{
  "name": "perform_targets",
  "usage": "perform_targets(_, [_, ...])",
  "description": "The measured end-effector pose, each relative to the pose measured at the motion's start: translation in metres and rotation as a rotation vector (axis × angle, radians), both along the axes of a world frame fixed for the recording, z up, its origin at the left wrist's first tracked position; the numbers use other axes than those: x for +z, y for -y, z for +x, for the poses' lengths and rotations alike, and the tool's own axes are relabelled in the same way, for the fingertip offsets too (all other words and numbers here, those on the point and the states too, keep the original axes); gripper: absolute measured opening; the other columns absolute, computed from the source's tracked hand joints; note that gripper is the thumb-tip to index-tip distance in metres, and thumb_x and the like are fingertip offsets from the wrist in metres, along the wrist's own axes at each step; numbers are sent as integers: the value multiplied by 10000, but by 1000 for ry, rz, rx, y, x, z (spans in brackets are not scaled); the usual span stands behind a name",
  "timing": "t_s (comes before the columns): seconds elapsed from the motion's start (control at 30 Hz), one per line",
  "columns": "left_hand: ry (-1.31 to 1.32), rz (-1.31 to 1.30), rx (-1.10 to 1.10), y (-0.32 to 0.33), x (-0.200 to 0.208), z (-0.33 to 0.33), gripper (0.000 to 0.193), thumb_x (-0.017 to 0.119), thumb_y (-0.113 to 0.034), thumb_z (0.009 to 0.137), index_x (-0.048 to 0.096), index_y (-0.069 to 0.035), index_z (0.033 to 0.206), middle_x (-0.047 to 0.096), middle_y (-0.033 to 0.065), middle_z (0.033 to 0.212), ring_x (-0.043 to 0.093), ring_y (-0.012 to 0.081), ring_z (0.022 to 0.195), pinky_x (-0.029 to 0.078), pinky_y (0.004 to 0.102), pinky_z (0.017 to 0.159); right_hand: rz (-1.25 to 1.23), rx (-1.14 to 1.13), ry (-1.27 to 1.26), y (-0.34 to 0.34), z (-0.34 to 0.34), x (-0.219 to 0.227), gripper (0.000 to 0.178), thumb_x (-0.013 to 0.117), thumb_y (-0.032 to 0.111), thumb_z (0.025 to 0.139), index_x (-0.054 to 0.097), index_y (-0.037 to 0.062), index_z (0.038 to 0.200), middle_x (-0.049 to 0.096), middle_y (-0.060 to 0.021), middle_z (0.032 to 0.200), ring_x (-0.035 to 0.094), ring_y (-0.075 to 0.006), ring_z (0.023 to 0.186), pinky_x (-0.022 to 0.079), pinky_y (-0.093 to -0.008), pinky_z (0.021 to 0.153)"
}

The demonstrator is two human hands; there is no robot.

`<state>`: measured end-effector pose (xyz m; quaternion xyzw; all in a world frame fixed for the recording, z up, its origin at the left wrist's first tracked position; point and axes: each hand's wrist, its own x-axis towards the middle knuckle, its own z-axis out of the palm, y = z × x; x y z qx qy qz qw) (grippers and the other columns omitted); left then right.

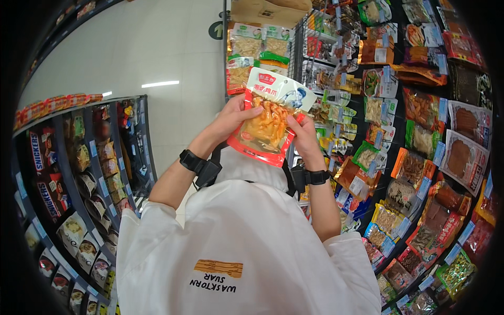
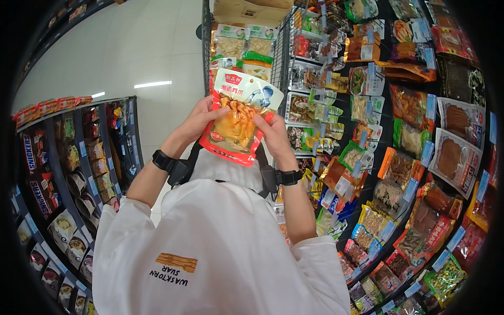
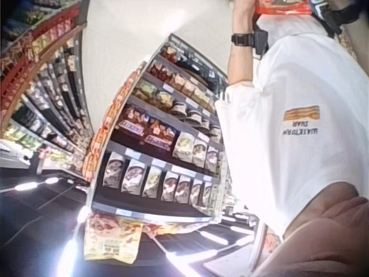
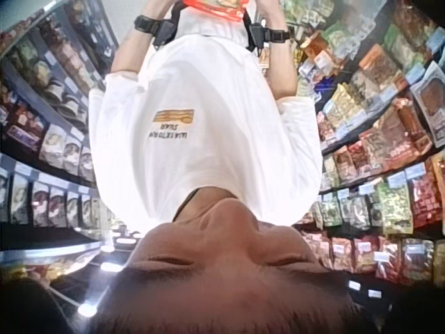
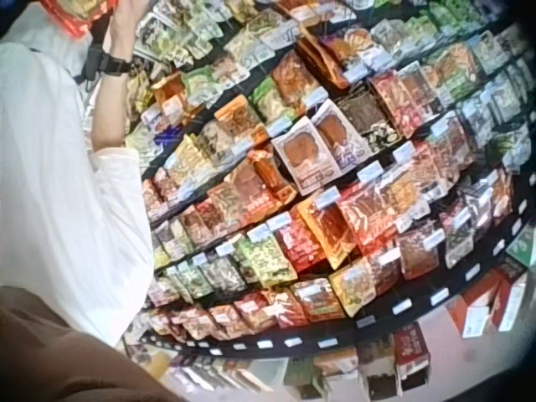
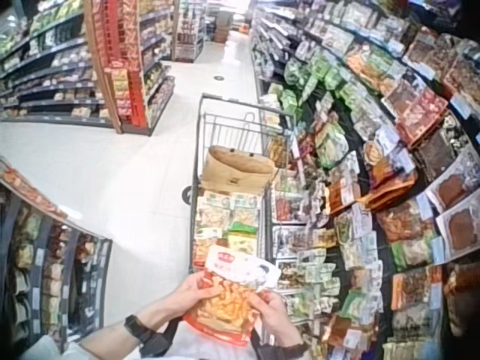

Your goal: The person selects several snack packages from a supermarket shelf and places them into a shopping cart.

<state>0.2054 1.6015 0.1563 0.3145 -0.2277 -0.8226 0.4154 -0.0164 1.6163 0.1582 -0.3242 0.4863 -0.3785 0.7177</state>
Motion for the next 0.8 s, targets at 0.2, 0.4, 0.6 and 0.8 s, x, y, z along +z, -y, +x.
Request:
perform_targets(0.2, [16, -28, 15, -6, 6, 20, 348, 610, -116, 879, 497, 26, 1176, 608, 90, 1120, 611, 138, 971, 500, 286, 859, 46, 37, 92, -1, 18, 5, 305, 582, 127, 904, 560, -47, 1154, 637, -78, 1078, 603, -126, 956, 463, -268, 873])
perform_targets(0.4, [131, -92, -118, -8, 6, 26, 424, 631, -138, 866, 457, 25, 1216, 583, 100, 1172, 577, 134, 1048, 475, 292, 902, 26, 48, 85, -9, 14, 1, 321, 587, 136, 903, 554, -41, 1169, 620, -82, 1120, 585, -138, 1006, 445, -282, 906])
perform_targets(0.6, [94, -154, -167, -11, 22, 23, 435, 638, -115, 860, 453, 21, 1229, 581, 91, 1175, 568, 121, 1046, 464, 286, 912, -28, 84, 74, -18, 5, 18, 346, 587, 141, 903, 538, -46, 1189, 611, -86, 1145, 579, -144, 1018, 443, -288, 911])
perform_targets(0.8, [117, -223, -173, -12, 29, 15, 383, 612, -82, 875, 470, 16, 1216, 590, 67, 1148, 569, 107, 1021, 472, 283, 896, -58, 20, 57, -27, 1, 22, 323, 581, 142, 907, 554, -39, 1173, 614, -88, 1138, 579, -140, 1021, 445, -284, 907])
